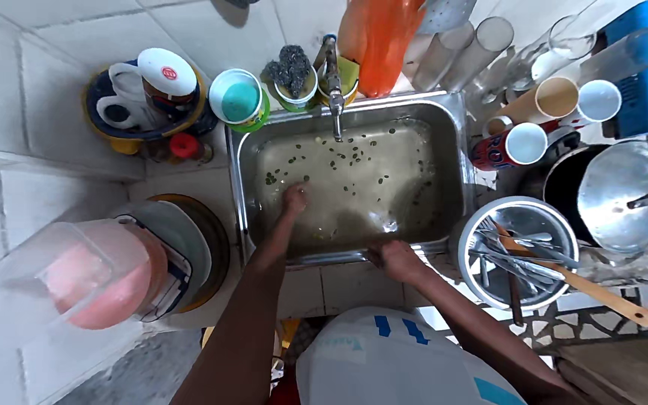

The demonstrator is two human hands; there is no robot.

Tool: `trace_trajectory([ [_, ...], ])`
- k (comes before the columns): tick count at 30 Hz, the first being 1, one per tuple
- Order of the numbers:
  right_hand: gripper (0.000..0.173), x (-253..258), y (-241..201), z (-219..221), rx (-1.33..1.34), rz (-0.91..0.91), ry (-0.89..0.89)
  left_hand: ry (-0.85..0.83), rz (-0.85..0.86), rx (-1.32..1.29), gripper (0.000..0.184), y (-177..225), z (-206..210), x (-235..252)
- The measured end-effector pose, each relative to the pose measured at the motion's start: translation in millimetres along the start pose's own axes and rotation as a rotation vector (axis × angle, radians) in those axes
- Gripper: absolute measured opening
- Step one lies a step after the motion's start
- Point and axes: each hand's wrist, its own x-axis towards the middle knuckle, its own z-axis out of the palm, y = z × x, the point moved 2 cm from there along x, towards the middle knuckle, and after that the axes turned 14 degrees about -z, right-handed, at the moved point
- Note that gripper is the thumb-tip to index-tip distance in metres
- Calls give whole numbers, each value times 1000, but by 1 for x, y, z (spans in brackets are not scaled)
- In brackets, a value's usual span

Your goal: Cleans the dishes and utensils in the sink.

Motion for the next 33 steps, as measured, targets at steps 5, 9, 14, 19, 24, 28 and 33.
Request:
trace_trajectory([
  [5,35,41,17,-8,301,103,305,-259,-199,-1051,30,5,-10,-38],
  [9,48,78,54,-28,261,261,525,-370,-252,-1361,25,8,-24,-69],
  [14,70,94,100,-56,15,500,595,-319,-333,-1337,36,10,-28,-63],
  [19,56,89,130,-42,-47,588,396,32,-127,-515,45,55,-44,-33],
  [24,50,72,136,12,65,594,87,185,-16,118,54,114,-44,10],
  [28,49,59,85,2,-77,562,-248,239,8,323,61,148,-27,24],
  [33,45,70,61,-1,-70,344,-313,135,8,193,62,169,2,33],
])
